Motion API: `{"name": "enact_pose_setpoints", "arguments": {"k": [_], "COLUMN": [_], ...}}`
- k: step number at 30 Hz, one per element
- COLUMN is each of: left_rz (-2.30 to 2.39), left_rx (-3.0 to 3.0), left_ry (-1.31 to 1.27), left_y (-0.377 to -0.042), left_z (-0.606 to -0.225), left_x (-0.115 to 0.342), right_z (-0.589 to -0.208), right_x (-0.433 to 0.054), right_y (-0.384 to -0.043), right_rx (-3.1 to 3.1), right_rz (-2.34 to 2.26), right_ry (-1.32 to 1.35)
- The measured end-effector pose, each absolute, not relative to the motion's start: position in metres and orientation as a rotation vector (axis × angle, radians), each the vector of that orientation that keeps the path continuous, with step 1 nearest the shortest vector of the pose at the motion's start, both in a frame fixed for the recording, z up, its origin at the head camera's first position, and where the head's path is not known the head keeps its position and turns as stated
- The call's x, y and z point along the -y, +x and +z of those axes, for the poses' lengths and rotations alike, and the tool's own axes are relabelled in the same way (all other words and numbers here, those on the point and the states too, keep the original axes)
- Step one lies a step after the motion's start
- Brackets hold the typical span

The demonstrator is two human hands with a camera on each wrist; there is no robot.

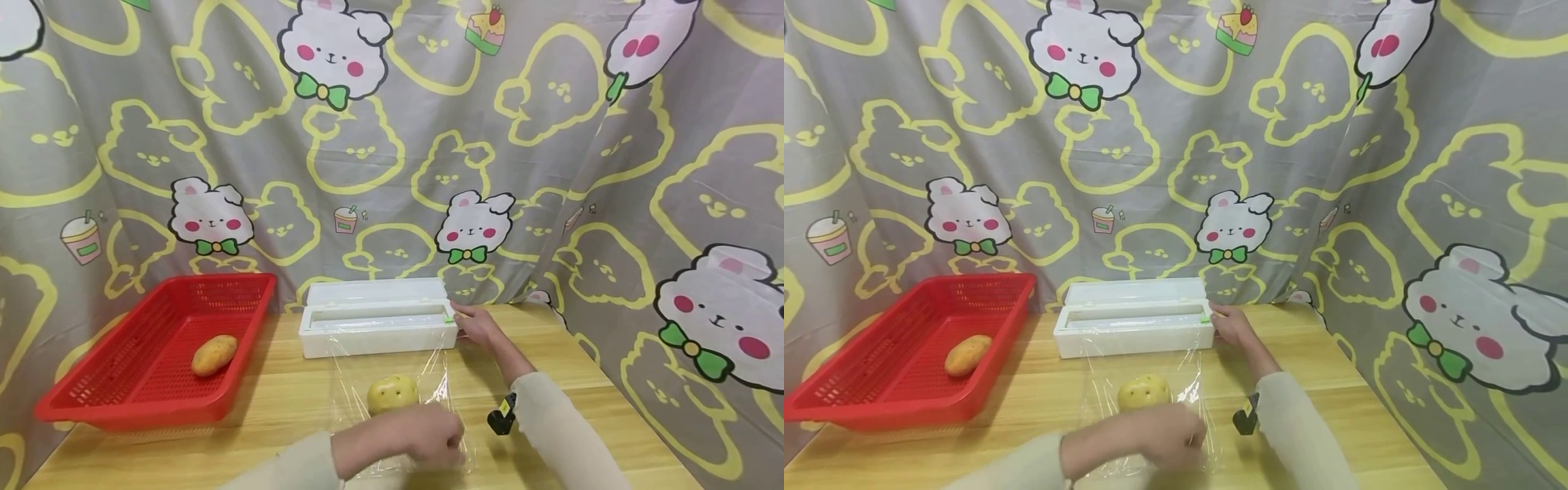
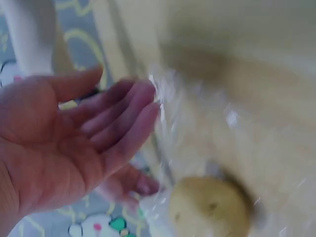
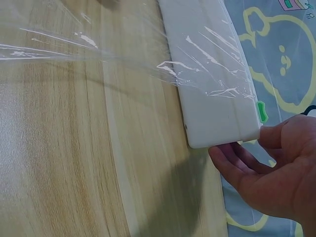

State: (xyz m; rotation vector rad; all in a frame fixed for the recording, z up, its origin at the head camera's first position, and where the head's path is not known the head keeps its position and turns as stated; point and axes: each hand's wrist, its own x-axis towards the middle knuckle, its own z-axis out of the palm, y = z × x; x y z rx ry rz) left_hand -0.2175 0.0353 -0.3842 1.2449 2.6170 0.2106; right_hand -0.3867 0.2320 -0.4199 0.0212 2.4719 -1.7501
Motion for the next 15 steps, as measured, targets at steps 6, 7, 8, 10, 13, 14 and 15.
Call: {"name": "enact_pose_setpoints", "arguments": {"k": [6, 7, 8, 10, 13, 14, 15], "left_rz": [0.623, 0.618, 0.59, 0.497, 0.34, 0.297, 0.263], "left_rx": [-3.066, -3.153, -3.241, -3.382, -3.482, -3.497, -3.507], "left_ry": [1.152, 1.147, 1.134, 1.069, 0.951, 0.921, 0.9], "left_y": [-0.282, -0.294, -0.305, -0.323, -0.342, -0.346, -0.35], "left_z": [-0.368, -0.367, -0.367, -0.368, -0.372, -0.373, -0.376], "left_x": [-0.059, -0.064, -0.068, -0.076, -0.085, -0.088, -0.09], "right_z": [-0.419, -0.419, -0.419, -0.419, -0.42, -0.419, -0.419], "right_x": [-0.234, -0.234, -0.234, -0.235, -0.233, -0.233, -0.232], "right_y": [-0.386, -0.386, -0.386, -0.387, -0.388, -0.388, -0.389], "right_rx": [-2.489, -2.483, -2.483, -2.463, -2.457, -2.466, -2.472], "right_rz": [-1.772, -1.782, -1.785, -1.79, -1.786, -1.782, -1.788], "right_ry": [0.04, 0.048, 0.055, 0.058, 0.079, 0.078, 0.086]}}
